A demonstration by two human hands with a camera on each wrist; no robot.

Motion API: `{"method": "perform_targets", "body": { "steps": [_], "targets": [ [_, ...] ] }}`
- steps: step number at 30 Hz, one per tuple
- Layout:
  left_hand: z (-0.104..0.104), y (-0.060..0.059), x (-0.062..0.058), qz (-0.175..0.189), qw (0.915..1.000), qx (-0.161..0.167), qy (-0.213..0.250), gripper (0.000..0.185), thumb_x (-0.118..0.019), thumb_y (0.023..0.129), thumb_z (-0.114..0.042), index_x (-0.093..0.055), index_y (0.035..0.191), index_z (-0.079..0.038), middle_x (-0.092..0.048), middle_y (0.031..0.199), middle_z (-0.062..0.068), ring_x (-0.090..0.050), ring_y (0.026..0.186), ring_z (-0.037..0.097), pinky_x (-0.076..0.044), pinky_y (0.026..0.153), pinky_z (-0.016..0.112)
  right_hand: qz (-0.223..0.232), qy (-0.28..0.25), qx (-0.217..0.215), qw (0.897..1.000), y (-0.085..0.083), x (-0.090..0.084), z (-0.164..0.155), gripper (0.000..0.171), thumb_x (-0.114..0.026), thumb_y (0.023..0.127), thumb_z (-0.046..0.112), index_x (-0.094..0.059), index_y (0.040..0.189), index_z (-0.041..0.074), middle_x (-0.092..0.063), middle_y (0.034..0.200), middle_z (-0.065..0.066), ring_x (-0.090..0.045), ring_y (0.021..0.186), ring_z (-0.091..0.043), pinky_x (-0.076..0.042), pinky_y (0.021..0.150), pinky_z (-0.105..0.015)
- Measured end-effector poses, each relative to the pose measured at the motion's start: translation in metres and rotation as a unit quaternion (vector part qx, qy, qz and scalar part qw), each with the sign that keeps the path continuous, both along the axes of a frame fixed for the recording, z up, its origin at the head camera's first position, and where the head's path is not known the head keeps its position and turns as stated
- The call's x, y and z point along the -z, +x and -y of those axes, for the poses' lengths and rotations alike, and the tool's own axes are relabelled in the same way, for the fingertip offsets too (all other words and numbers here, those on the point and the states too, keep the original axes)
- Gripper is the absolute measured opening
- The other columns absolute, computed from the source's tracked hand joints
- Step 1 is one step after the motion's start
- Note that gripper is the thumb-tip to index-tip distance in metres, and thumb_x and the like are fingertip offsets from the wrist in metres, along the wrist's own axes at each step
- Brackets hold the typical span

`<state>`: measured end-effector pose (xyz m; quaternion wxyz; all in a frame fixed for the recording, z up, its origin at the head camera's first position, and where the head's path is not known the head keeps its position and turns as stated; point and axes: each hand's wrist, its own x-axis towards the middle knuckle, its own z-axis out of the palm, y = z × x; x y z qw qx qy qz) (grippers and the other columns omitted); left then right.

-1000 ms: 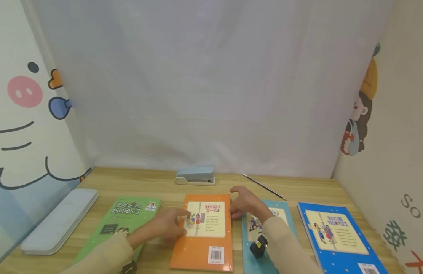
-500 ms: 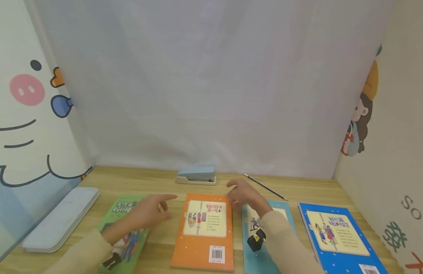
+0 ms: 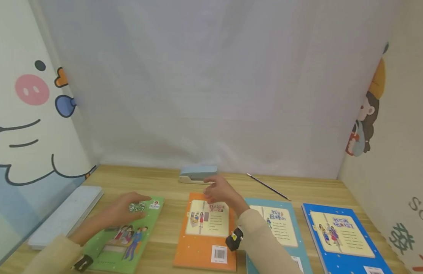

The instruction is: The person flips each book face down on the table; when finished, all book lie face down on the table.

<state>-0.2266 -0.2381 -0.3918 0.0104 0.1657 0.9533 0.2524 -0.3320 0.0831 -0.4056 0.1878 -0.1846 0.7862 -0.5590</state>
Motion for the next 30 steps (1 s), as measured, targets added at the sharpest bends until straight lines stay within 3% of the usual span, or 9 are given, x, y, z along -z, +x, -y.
{"method": "perform_targets", "body": {
  "steps": [11, 24, 30],
  "targets": [
    [0.043, 0.012, 0.006, 0.004, 0.9984, 0.036, -0.044, 0.057, -0.083, 0.079, -0.022, -0.065, 0.128, 0.001, -0.061, 0.121, 0.025, -0.058, 0.111, 0.045, -0.051, 0.091, 0.059, -0.011, -0.014, -0.043, 0.999, 0.01, 0.005, 0.049, 0.051, -0.057, 0.099, 0.003, -0.04, 0.147, -0.005, -0.058, 0.131, -0.034, -0.062, 0.117, -0.046, -0.058, 0.089, -0.047],
    [0.067, 0.022, 0.02, 0.056, 0.9968, 0.035, -0.046, 0.055, -0.088, 0.074, -0.027, -0.07, 0.121, -0.003, -0.051, 0.133, 0.036, -0.047, 0.12, 0.062, -0.042, 0.094, 0.072, -0.034, 0.008, -0.015, 0.999, 0.019, 0.021, 0.101, 0.049, -0.062, 0.096, 0.004, -0.048, 0.143, -0.002, -0.064, 0.125, -0.025, -0.065, 0.111, -0.036, -0.057, 0.087, -0.044],
    [0.073, 0.026, 0.027, 0.072, 0.9958, 0.039, -0.042, 0.064, -0.091, 0.07, -0.031, -0.069, 0.125, -0.006, -0.046, 0.139, 0.037, -0.041, 0.125, 0.063, -0.038, 0.097, 0.075, -0.005, -0.014, -0.02, 1.0, 0.021, 0.025, 0.114, 0.052, -0.064, 0.094, 0.003, -0.047, 0.143, -0.002, -0.062, 0.124, -0.029, -0.067, 0.105, -0.038, -0.059, 0.082, -0.042]
  ]
}}
